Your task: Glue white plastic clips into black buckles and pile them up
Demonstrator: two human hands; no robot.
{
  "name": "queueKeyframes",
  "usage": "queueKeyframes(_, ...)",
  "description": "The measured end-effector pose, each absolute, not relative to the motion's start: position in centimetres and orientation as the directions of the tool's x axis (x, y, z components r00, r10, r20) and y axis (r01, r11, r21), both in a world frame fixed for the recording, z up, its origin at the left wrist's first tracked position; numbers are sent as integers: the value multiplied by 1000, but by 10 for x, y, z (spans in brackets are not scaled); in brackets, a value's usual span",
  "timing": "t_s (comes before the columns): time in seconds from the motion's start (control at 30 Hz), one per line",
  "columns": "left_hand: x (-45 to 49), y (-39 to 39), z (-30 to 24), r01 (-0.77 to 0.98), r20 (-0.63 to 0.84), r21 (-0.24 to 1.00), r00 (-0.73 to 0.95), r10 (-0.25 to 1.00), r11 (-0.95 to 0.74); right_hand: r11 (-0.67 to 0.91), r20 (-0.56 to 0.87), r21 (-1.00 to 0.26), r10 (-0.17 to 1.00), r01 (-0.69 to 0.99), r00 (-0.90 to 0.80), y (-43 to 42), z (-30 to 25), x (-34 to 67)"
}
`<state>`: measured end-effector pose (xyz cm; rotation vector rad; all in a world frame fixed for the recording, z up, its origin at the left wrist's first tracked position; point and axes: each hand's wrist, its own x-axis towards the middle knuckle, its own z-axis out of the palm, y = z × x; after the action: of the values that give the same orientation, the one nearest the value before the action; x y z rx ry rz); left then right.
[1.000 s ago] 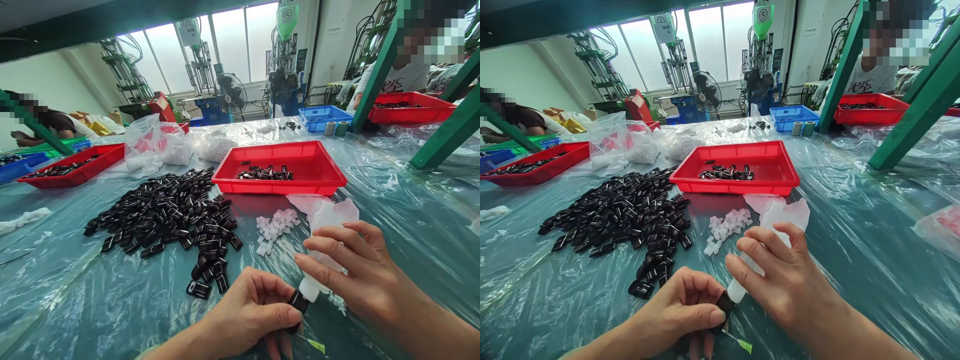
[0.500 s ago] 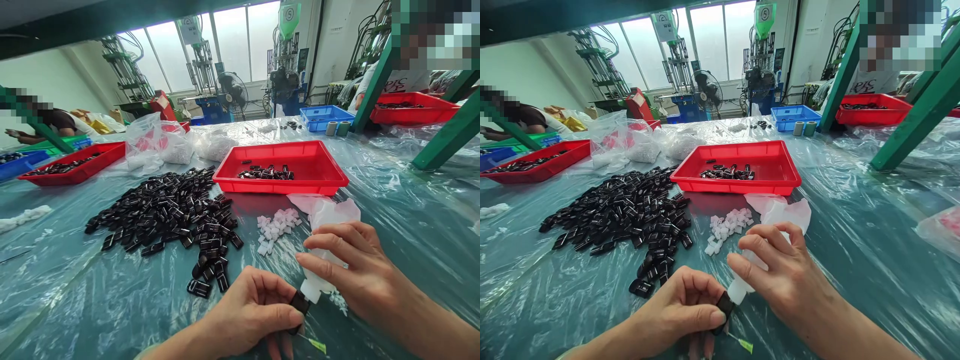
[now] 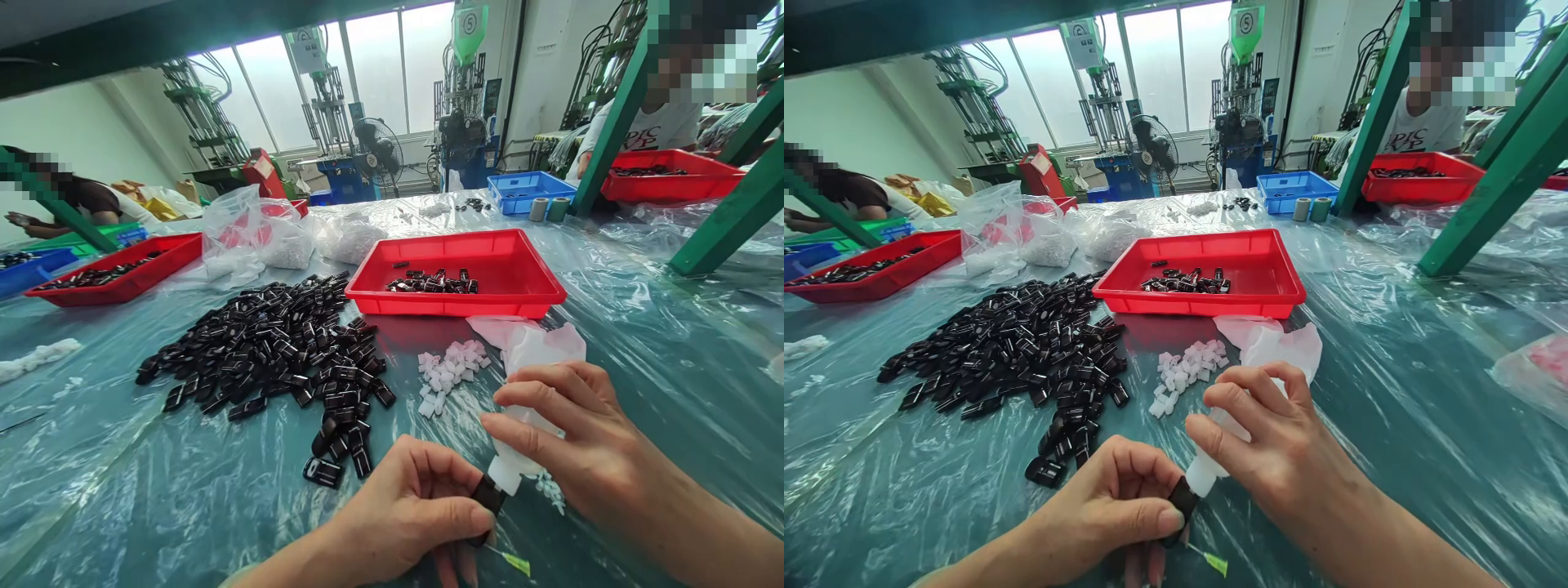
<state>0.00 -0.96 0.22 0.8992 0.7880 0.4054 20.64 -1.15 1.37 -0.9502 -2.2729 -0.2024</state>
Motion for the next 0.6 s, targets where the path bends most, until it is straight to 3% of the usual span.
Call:
queueKeyframes(0.23,1,-10,3,-24,-432,811,649,627,584,748,615,-64,551,661,-564,-9,15,209)
queueKeyframes(0.4,2,-10,5,-45,-434,807,631,643,589,687,662,-175,612,705,-433,-2,9,211)
queueKeyframes(0.47,2,-10,5,-40,-427,816,631,648,576,617,664,-271,676,739,-320,4,8,216)
queueKeyframes(0.6,2,-10,7,-41,-413,838,604,682,544,177,465,-691,852,701,243,24,10,239)
